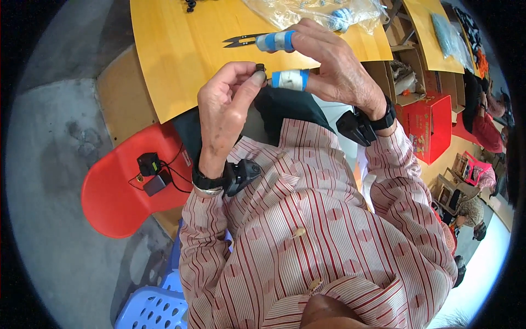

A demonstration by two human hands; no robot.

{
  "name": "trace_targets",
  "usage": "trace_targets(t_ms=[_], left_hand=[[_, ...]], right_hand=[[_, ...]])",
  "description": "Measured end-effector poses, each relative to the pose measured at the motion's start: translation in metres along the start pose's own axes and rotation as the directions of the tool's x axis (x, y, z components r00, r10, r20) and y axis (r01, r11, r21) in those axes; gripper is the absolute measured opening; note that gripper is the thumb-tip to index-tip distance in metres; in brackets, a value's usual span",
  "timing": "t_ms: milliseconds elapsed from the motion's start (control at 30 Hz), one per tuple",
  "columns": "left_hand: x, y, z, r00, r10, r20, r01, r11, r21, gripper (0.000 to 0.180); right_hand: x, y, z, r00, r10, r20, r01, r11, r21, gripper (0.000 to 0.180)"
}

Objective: The person picks up small black plastic components from the table one at a time and fits pieces into them by hand.

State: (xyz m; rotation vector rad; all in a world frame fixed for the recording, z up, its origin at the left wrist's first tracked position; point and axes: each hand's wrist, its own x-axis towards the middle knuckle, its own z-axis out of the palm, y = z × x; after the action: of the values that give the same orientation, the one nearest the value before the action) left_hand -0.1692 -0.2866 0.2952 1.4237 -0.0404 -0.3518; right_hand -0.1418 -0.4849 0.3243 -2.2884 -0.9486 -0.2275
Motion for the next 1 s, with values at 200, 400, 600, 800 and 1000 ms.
trace_targets(t_ms=[200,400,600,800,1000], left_hand=[[0.001,0.008,0.004,0.998,-0.058,-0.016,0.057,0.998,-0.031,0.021],[0.002,0.009,0.007,0.998,-0.066,0.011,0.065,0.998,0.017,0.020],[0.004,0.011,0.006,0.994,-0.105,0.039,0.103,0.993,0.057,0.019],[0.003,0.008,0.009,0.990,-0.136,0.046,0.137,0.990,-0.017,0.019],[0.005,0.008,0.009,0.990,-0.137,0.034,0.137,0.991,-0.005,0.019]], right_hand=[[-0.004,-0.013,0.008,0.998,-0.060,0.013,0.061,0.928,-0.369,0.035],[-0.003,-0.018,0.012,0.989,0.021,0.143,0.046,0.893,-0.449,0.047],[-0.005,-0.014,0.015,0.996,-0.079,0.048,0.092,0.892,-0.443,0.021],[-0.006,-0.016,0.014,0.998,-0.067,0.021,0.070,0.899,-0.432,0.021],[-0.009,-0.015,0.016,0.997,-0.078,-0.018,0.063,0.903,-0.425,0.022]])
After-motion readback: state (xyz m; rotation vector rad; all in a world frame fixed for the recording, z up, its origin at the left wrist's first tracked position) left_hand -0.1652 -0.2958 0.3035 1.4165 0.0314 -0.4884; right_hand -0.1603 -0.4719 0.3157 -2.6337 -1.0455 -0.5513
